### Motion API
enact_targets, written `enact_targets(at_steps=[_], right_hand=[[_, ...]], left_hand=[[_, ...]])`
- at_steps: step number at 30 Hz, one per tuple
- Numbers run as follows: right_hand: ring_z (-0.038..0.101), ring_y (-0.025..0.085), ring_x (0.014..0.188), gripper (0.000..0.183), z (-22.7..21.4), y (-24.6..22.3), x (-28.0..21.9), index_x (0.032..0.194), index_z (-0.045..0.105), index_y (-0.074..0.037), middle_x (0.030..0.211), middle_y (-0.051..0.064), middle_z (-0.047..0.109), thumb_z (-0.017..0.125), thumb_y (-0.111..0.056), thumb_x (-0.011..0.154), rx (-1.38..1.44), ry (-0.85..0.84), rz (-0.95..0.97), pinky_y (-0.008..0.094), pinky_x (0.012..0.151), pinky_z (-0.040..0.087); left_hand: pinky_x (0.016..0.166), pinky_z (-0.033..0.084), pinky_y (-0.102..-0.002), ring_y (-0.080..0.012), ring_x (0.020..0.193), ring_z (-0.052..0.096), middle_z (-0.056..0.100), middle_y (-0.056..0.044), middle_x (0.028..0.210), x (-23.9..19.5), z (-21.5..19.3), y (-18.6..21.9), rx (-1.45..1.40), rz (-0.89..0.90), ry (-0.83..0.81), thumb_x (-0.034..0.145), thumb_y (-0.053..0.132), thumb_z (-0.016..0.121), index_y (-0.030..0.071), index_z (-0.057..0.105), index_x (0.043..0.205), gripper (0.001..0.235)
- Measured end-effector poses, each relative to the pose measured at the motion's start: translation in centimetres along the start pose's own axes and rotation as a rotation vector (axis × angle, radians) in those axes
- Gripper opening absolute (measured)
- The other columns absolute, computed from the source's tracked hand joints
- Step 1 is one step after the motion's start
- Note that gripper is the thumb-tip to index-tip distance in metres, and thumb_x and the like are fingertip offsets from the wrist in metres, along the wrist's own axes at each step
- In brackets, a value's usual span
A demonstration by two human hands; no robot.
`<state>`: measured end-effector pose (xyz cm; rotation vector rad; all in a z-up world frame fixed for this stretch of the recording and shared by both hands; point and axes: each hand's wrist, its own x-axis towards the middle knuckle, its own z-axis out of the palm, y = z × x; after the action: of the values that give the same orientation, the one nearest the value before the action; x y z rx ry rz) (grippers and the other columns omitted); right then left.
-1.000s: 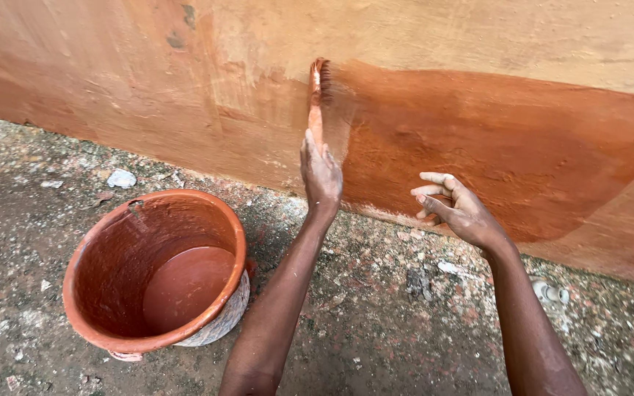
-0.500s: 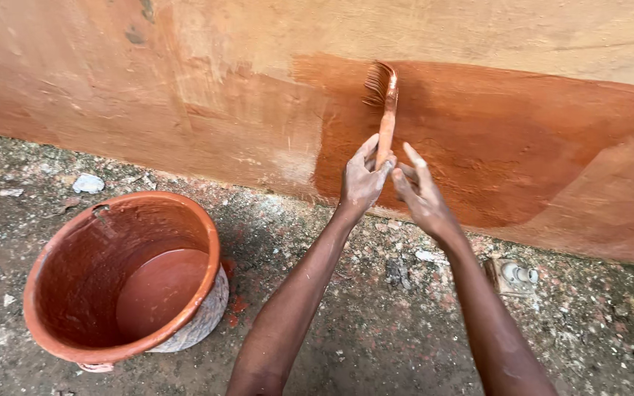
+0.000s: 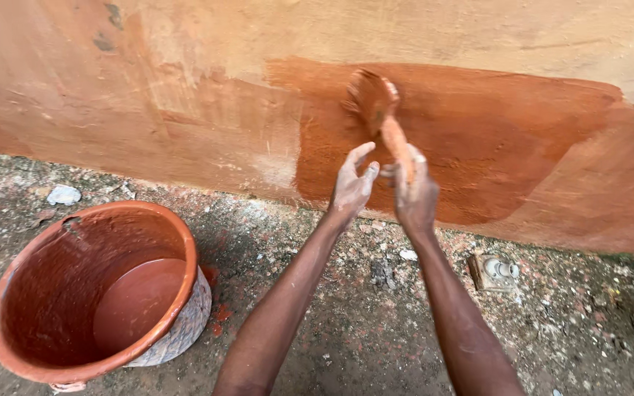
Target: The person repeatedly dips a paintbrush into a bucket of reddish-brown paint and applies it to a wall in horizontal strokes. The person works along the lower section of the wall, extending the painted area progressively.
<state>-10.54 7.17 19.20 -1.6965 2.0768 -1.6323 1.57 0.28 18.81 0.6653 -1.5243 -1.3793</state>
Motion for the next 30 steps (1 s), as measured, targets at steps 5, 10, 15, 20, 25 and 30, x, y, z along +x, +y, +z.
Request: enact_targets(at_steps=[5, 10, 15, 20, 25, 30], right_hand=[[0.078, 0.02, 0.085, 0.055, -7.6, 6.3, -0.1, 0.144, 0.045, 0.003, 0.105, 0.019, 0.075, 0.041, -0.042, 0.115, -0.119, 0.244, -0.065, 0.029, 0.059, 0.065], [0.076, 0.015, 0.075, 0.042, -16.1, 11.8, -0.3, 0.138, 0.051, -0.001, 0.101, 0.016, 0.073, 0.05, -0.03, 0.107, 0.168, 0.611, 0.37, 0.022, 0.052, 0.064], [0.074, 0.01, 0.075, 0.04, -18.1, 11.3, -0.5, 0.133, 0.058, 0.0, 0.103, 0.011, 0.074, 0.054, -0.033, 0.112, 0.215, 0.788, 0.4, 0.017, 0.05, 0.059], [0.059, 0.018, 0.076, 0.071, -11.6, 5.4, 1.8, 0.124, 0.064, 0.013, 0.091, 0.026, 0.07, 0.052, -0.057, 0.118, 0.197, 0.396, 0.571, 0.028, 0.06, 0.051], [0.077, 0.019, 0.095, 0.062, -6.0, 0.7, -0.2, 0.146, 0.047, -0.001, 0.11, 0.014, 0.075, 0.034, -0.05, 0.111, 0.086, -0.096, -0.077, 0.034, 0.078, 0.064], [0.078, 0.017, 0.094, 0.061, -6.4, 1.2, -0.2, 0.142, 0.049, -0.004, 0.107, 0.011, 0.076, 0.035, -0.052, 0.107, 0.011, -0.184, -0.049, 0.033, 0.076, 0.067]], left_hand=[[0.117, 0.038, -0.048, -0.031, 0.139, 0.048, 0.051, -0.017, 0.149, -0.5, -2.6, 0.4, 0.069, -0.061, 0.087, 0.094, 0.012, 0.06, 0.008, 0.05, 0.14, 0.048], [0.118, 0.041, -0.044, -0.0283, 0.135, 0.054, 0.057, -0.016, 0.142, -0.1, -6.0, -0.5, 0.061, -0.024, 0.204, 0.092, 0.01, 0.063, 0.005, 0.054, 0.137, 0.046], [0.116, 0.043, -0.041, -0.0244, 0.13, 0.056, 0.06, -0.015, 0.136, 0.4, -6.5, -0.9, -0.024, 0.049, 0.234, 0.097, 0.011, 0.063, 0.003, 0.053, 0.133, 0.039], [0.112, 0.048, -0.038, -0.0226, 0.123, 0.062, 0.063, -0.012, 0.13, 0.2, -3.5, -0.4, -0.016, -0.115, 0.257, 0.093, 0.011, 0.061, 0.007, 0.056, 0.129, 0.037], [0.114, 0.043, -0.04, -0.0241, 0.126, 0.058, 0.061, -0.014, 0.131, -0.3, -0.4, -0.1, 0.034, -0.045, 0.196, 0.096, 0.013, 0.063, 0.007, 0.055, 0.129, 0.035], [0.112, 0.043, -0.044, -0.0247, 0.127, 0.056, 0.06, -0.013, 0.133, -0.5, -0.5, -0.2, 0.027, -0.042, 0.182, 0.094, 0.015, 0.063, 0.007, 0.056, 0.129, 0.037]])
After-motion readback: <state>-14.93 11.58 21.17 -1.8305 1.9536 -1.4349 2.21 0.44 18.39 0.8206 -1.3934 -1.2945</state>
